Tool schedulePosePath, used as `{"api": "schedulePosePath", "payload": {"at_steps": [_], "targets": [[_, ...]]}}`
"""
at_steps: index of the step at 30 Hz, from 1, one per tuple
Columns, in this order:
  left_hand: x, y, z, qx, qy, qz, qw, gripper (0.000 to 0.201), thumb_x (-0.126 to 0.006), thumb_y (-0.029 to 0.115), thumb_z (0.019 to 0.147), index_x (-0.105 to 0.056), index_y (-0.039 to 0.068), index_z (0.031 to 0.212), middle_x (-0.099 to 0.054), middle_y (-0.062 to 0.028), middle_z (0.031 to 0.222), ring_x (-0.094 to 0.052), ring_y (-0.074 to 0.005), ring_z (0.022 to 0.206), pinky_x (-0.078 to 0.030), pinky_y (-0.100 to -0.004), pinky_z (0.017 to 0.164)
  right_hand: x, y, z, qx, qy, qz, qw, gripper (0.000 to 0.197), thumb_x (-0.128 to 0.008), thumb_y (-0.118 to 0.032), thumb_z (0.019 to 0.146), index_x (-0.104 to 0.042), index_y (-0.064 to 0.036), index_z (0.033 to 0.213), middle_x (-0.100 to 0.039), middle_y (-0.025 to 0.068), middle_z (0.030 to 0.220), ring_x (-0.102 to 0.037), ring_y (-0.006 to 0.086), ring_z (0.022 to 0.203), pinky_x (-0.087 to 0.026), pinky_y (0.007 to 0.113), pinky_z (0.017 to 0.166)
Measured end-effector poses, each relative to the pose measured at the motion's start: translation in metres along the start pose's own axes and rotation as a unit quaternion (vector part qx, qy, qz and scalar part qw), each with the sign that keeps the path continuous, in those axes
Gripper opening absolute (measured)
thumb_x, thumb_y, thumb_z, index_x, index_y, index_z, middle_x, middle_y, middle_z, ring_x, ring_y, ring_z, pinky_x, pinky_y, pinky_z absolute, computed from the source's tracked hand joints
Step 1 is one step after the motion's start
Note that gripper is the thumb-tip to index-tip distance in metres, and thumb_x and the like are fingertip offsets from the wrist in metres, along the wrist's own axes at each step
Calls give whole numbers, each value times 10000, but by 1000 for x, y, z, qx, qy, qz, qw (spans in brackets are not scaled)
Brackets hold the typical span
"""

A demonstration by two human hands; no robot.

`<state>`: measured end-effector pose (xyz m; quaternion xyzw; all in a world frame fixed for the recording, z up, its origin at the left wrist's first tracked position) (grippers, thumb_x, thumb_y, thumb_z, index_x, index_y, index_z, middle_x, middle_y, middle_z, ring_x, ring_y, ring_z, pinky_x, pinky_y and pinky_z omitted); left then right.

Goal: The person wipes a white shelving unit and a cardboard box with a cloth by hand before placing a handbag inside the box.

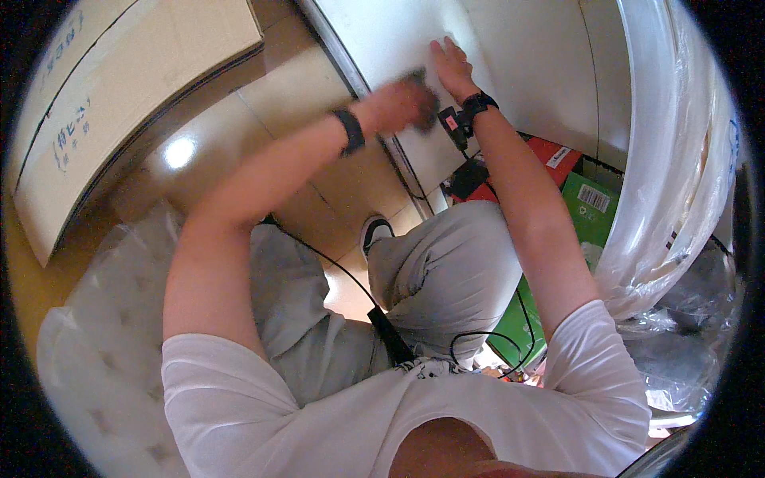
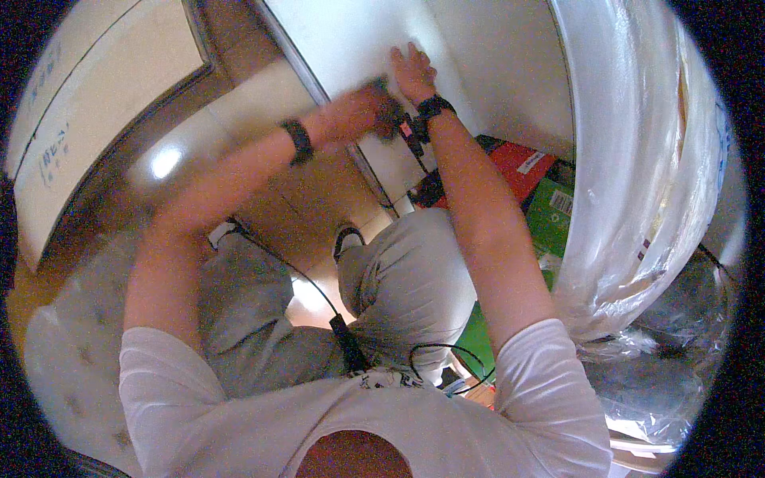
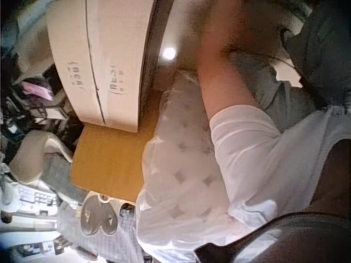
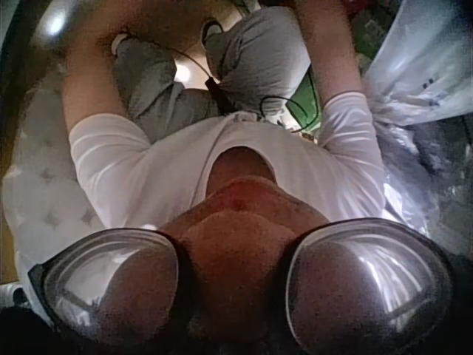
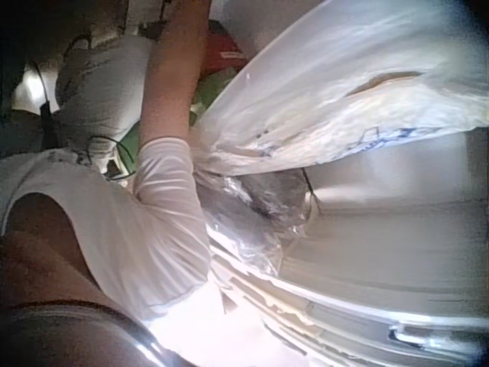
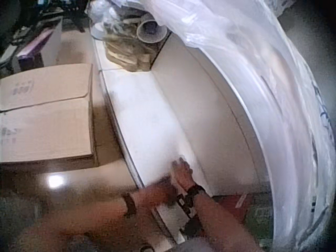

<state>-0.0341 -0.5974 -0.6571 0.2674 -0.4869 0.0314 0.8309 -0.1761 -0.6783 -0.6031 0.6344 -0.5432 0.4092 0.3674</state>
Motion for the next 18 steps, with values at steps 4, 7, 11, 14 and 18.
{"api": "schedulePosePath", "payload": {"at_steps": [4,7,11,14,18], "targets": [[81,-99,29,326,-42,-4,944,300,-496,114,882,-650,144,1138,-626,-137,1157,-574,-314,1118,-455,-508,926,-10,33,1,-149,94,257,950,635,-405,-476,984,-341,-70,1468,-350,263,1477,-341,422,1356,-307,527,1096],[101,-125,1,395,143,158,894,386,-448,185,914,-580,46,1248,-500,-168,1332,-423,-367,1272,-283,-525,1099,-2,4,-4,-80,110,273,952,753,-367,-586,966,-339,-17,1458,-398,267,1445,-349,404,1358,-246,492,1138],[66,-105,25,396,155,252,869,334,-538,172,870,-648,173,1185,-583,-131,1251,-498,-337,1227,-400,-601,961,8,-5,2,-111,123,211,963,708,-400,-530,975,-364,2,1442,-392,259,1458,-344,404,1365,-244,481,1148],[36,-64,39,298,158,190,922,252,-607,153,834,-707,127,1064,-571,-136,1241,-523,-321,1170,-402,-541,972,8,-30,5,76,225,261,936,628,-414,-444,998,-388,20,1420,-405,252,1450,-347,401,1365,-257,463,1148],[58,-80,21,266,139,-98,949,270,-554,114,866,-644,61,1115,-618,-199,1117,-610,-362,991,-493,-435,877,28,-73,1,115,141,357,916,592,-392,-427,1013,-350,-36,1456,-343,233,1493,-315,389,1388,-251,463,1147]]}}
Point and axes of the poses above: each hand's wrist, its own z-axis towards the middle knuckle, its own x-axis out of the back of the hand, y = z × x, the point moved 1 cm from there along z, towards the middle knuckle
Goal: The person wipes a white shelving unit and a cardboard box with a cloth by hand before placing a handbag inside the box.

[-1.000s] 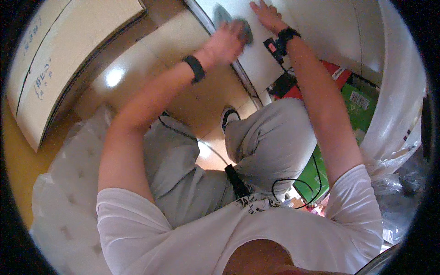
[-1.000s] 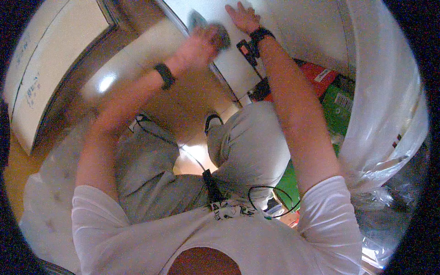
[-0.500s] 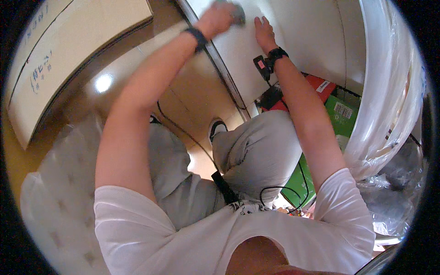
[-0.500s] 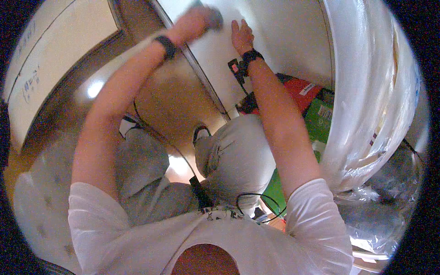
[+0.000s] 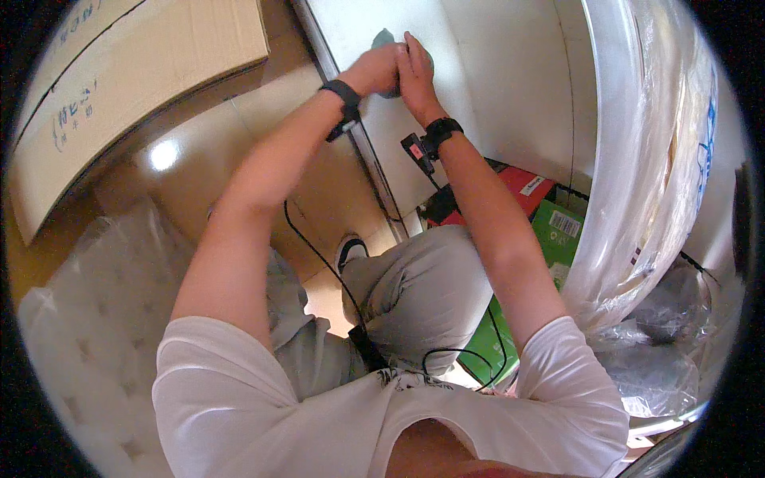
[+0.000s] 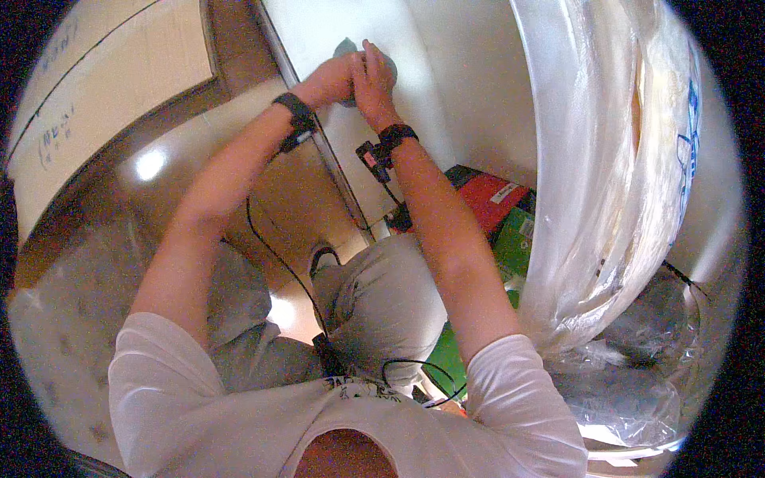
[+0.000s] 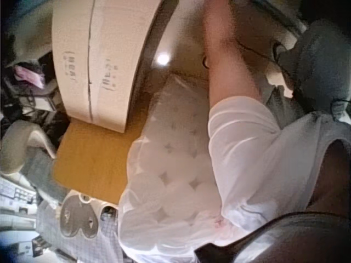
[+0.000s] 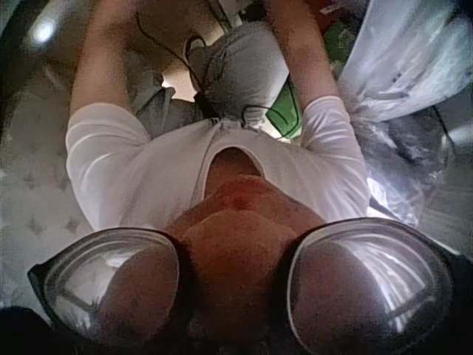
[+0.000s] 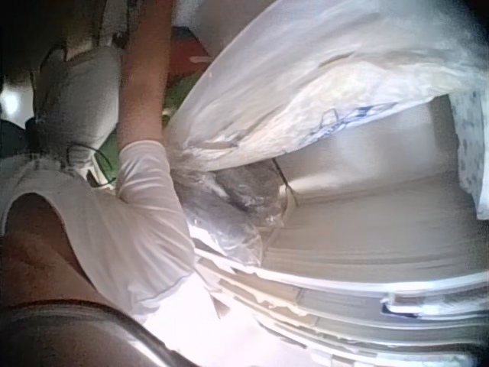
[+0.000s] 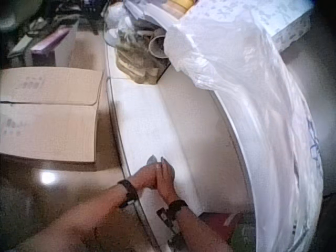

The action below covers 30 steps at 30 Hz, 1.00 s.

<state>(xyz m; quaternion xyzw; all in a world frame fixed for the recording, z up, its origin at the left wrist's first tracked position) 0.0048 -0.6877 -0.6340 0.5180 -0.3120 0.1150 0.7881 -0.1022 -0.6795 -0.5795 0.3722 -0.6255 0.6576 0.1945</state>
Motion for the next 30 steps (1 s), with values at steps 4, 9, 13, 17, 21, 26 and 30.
{"api": "schedulePosePath", "payload": {"at_steps": [4,9,13,17,21,26,30], "targets": [[44,-14,-3,-9,172,-145,974,247,-526,103,890,-592,34,1117,-634,-180,1088,-620,-361,970,-502,-445,860,-13,23,3,55,51,-10,997,643,-423,-464,992,-319,-48,1472,-294,235,1516,-276,412,1398,-247,480,1144],[63,-26,-15,14,205,66,976,250,-573,108,872,-589,70,1119,-588,-146,1079,-567,-353,1049,-469,-420,929,-26,49,-2,-1,-18,-250,968,747,-510,-534,926,-267,-135,1508,-212,223,1543,-195,476,1401,-191,623,1118],[59,-21,-20,14,214,100,972,297,-574,89,859,-582,82,1156,-582,-127,1153,-559,-350,1093,-450,-437,963,-30,57,4,105,18,-307,946,694,-491,-514,945,-275,-176,1510,-226,204,1536,-224,517,1360,-210,634,1103],[60,-18,-27,-1,265,108,958,324,-569,98,852,-588,60,1173,-561,-153,1215,-521,-345,1168,-410,-457,1003,-29,64,34,181,58,-317,929,618,-487,-442,960,-317,-188,1497,-275,204,1515,-261,505,1339,-252,616,1084],[60,-19,-29,0,221,94,971,309,-602,60,803,-600,7,1107,-570,-177,1119,-540,-355,1107,-423,-439,962,-44,78,74,202,86,-397,891,532,-491,-303,956,-419,-85,1436,-407,147,1482,-329,402,1356,-207,543,1128],[57,-25,-31,-6,227,102,968,290,-588,81,819,-598,21,1102,-566,-164,1099,-544,-334,1092,-425,-431,943,-26,86,117,165,137,-324,922,496,-481,-282,963,-456,-27,1388,-466,175,1414,-373,388,1333,-292,539,1081],[57,-24,-31,13,187,73,980,286,-581,101,835,-593,20,1108,-566,-155,1119,-537,-323,1110,-417,-425,952,1,124,104,181,123,-448,867,431,-480,-235,954,-506,-36,1336,-476,206,1387,-392,400,1314,-319,512,1080]]}}
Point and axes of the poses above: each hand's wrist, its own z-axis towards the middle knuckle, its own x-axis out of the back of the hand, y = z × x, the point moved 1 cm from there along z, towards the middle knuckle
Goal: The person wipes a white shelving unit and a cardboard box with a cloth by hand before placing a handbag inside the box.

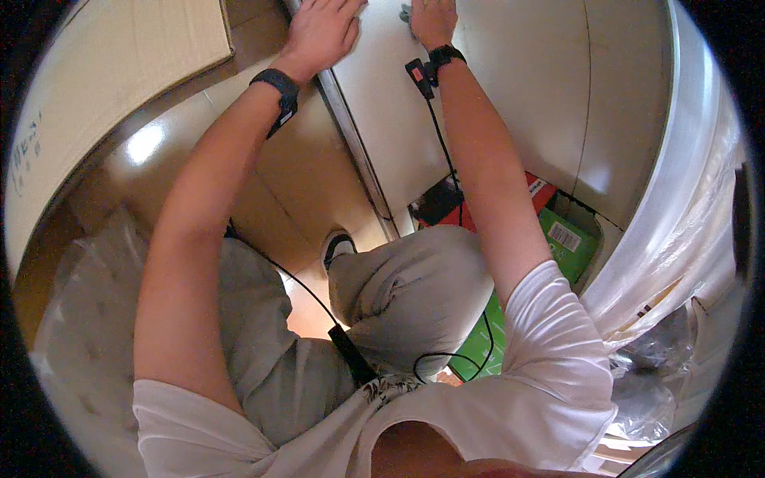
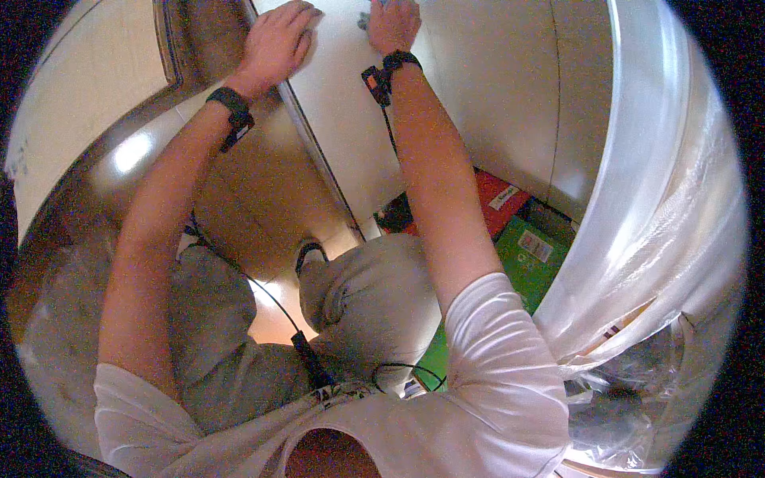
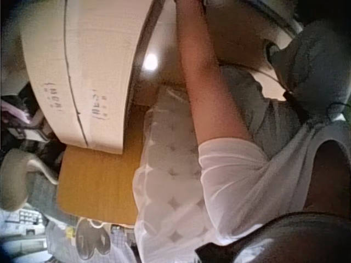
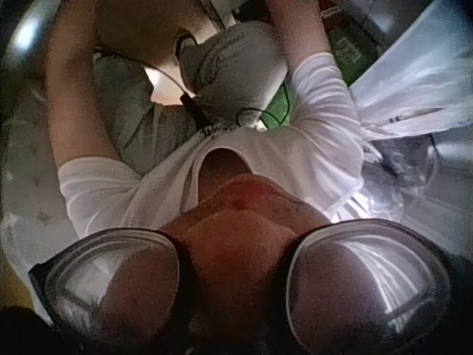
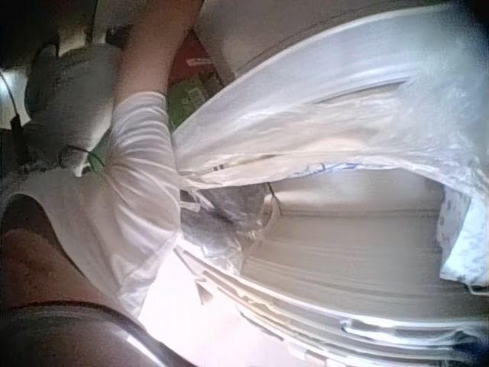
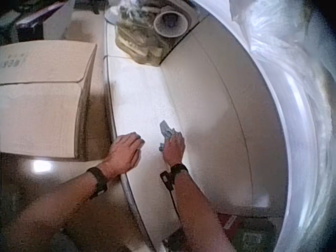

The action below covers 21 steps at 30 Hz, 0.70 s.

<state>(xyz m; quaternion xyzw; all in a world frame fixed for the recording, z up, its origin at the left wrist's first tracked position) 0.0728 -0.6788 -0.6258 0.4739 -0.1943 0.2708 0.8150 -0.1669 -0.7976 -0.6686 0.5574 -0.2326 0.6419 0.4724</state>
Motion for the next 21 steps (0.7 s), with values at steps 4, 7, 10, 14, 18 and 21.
{"api": "schedulePosePath", "payload": {"at_steps": [4,7,10,14,18,21], "targets": [[2,3,0,-17,2,37,999,279,-579,125,842,-597,24,1101,-564,-148,1121,-517,-310,1136,-400,-428,969,4,32,-49,-60,-167,-84,980,526,-428,-400,989,-389,-173,1462,-360,192,1478,-320,425,1348,-268,537,1124],[-15,-7,3,-6,-28,56,998,316,-572,167,870,-578,80,1173,-553,-121,1221,-503,-301,1194,-381,-455,1015,5,33,-105,-206,-190,-135,950,552,-408,-423,994,-392,-111,1450,-353,166,1491,-347,401,1342,-283,497,1136],[-22,-21,-6,1,-58,134,989,373,-559,207,879,-573,148,1247,-540,-76,1322,-496,-266,1246,-389,-438,1021,54,-1,-114,-465,-200,69,860,648,-441,-470,975,-362,-40,1453,-355,191,1479,-369,414,1325,-321,481,1121],[-22,-17,5,-4,-55,103,993,326,-561,193,876,-617,145,1194,-548,-77,1310,-499,-270,1241,-378,-436,1036,59,4,-136,-563,-56,6,824,676,-537,-462,930,-399,0,1405,-413,219,1397,-422,426,1268,-391,477,1062],[-19,-21,-2,-3,-33,110,993,283,-562,205,883,-644,147,1148,-556,-80,1296,-500,-265,1238,-341,-448,1085,81,-9,-89,-440,-5,117,891,553,-677,-322,831,-514,14,1239,-484,230,1257,-481,410,1167,-424,474,992],[-19,-14,2,-27,-25,152,988,273,-559,229,891,-646,154,1139,-561,-71,1286,-501,-249,1236,-289,-463,1129,60,-20,-31,-236,82,212,945,469,-688,-174,821,-528,-14,1232,-500,207,1263,-463,404,1205,-399,465,1036]]}}
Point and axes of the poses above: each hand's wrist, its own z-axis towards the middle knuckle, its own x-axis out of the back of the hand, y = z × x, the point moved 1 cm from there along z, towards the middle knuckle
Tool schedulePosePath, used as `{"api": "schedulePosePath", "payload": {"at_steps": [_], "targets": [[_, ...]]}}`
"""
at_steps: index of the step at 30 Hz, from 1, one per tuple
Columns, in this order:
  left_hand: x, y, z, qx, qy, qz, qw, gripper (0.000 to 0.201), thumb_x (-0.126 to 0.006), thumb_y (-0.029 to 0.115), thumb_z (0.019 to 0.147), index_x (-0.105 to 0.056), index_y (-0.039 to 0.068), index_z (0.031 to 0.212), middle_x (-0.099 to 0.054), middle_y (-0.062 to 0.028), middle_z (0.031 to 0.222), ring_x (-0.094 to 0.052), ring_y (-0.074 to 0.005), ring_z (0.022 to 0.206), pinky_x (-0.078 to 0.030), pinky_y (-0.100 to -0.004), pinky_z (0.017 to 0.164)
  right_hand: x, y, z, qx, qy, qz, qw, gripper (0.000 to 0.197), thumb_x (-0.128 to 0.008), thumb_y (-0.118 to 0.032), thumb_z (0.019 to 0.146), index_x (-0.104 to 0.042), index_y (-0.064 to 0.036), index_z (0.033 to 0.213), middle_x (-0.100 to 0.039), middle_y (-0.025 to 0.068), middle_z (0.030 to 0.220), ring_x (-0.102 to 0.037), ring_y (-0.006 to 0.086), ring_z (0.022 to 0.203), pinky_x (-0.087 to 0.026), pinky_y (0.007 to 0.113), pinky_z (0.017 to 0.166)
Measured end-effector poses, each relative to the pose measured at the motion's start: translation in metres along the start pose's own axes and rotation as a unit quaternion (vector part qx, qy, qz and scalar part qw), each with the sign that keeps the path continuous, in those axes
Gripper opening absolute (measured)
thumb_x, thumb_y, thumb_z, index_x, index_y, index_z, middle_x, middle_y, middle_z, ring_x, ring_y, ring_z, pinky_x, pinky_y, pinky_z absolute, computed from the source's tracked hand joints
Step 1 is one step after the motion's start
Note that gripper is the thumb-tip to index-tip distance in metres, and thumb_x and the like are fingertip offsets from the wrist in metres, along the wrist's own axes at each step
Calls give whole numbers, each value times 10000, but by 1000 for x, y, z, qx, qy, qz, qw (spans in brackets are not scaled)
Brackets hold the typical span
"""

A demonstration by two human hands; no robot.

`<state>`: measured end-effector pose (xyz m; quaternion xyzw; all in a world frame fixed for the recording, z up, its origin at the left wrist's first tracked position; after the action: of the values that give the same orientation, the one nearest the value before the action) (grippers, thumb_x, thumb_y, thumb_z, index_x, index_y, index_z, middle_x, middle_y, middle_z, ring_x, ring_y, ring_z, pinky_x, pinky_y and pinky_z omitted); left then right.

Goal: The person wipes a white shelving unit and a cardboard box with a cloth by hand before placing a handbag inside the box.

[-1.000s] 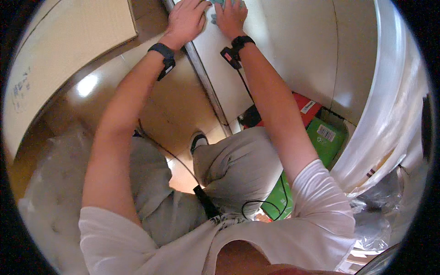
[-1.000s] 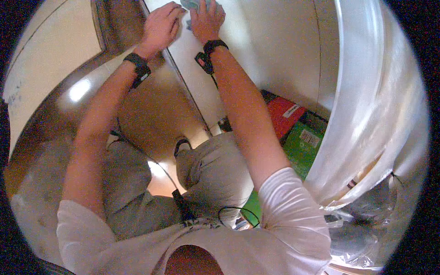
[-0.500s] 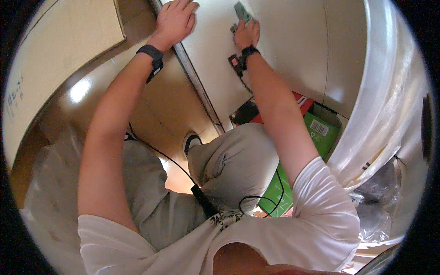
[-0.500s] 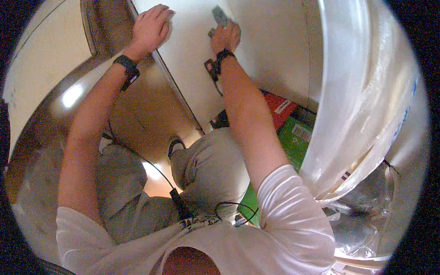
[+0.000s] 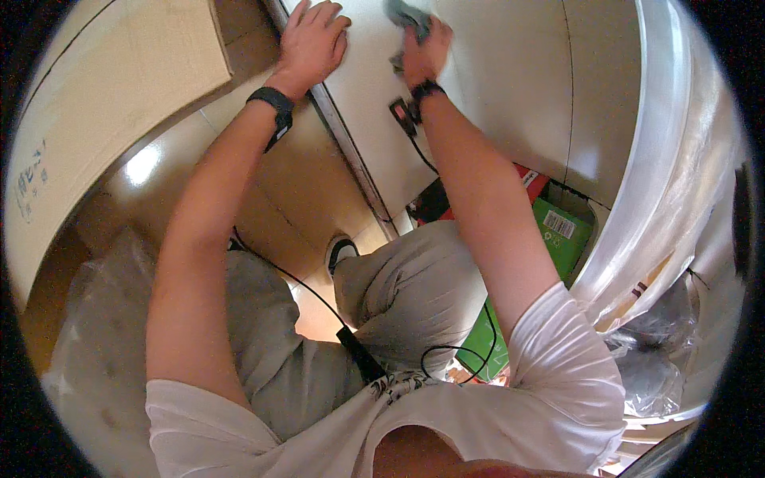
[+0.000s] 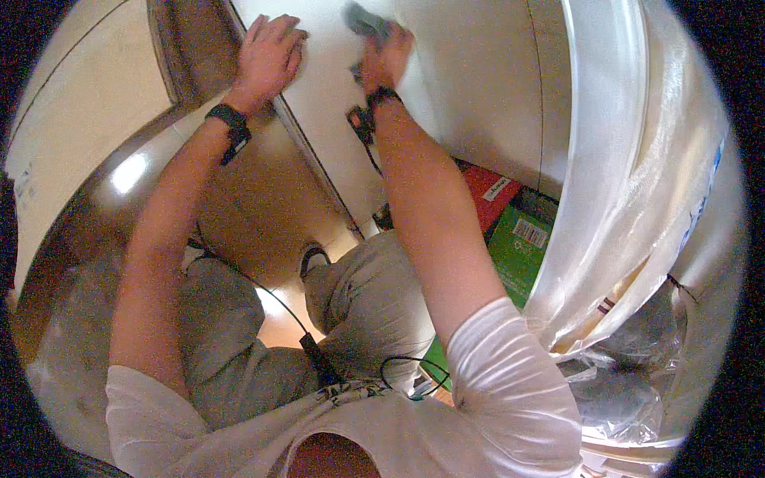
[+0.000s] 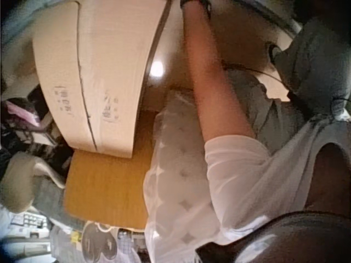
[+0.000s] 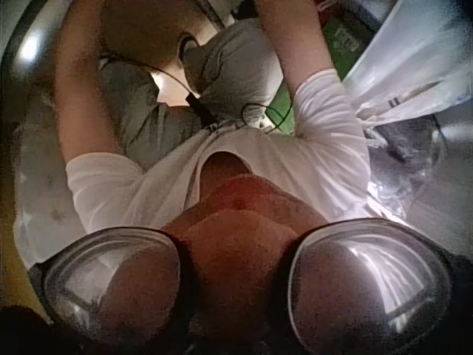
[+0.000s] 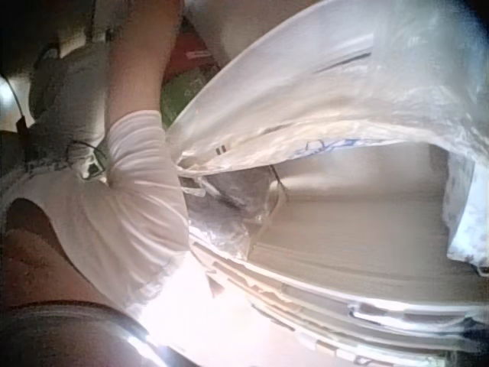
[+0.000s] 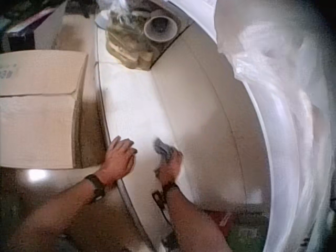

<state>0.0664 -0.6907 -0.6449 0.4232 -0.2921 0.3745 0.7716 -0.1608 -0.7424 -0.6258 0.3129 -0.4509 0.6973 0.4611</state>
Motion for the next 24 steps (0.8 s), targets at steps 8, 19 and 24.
{"api": "schedulePosePath", "payload": {"at_steps": [8,19,24], "targets": [[2,-3,-7,32,-34,-3,999,263,-527,278,929,-647,161,1131,-557,-45,1278,-522,-237,1205,-248,-478,1152,-52,-68,58,166,-137,113,970,372,-486,-24,910,-549,32,1273,-486,234,1342,-440,405,1257,-347,425,1105],[11,1,2,2,-13,14,1000,273,-522,297,940,-645,164,1144,-555,-44,1272,-504,-231,1220,-267,-499,1136,-30,38,13,-15,-34,-128,991,464,-610,-156,864,-524,-71,1312,-436,195,1432,-420,380,1304,-376,458,1085],[13,-1,1,9,-25,8,1000,275,-526,295,939,-650,159,1143,-561,-27,1265,-504,-215,1225,-259,-496,1139,20,53,-42,-126,-34,-165,978,459,-578,-201,898,-512,-118,1344,-467,145,1420,-447,345,1301,-406,453,1062]]}}
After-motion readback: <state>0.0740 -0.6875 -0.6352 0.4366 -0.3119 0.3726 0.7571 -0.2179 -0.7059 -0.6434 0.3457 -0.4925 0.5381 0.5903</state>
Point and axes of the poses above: each hand's wrist, its own z-axis towards the middle knuckle, its own x-axis out of the back of the hand, y = z × x, the point moved 1 cm from there along z, towards the middle knuckle
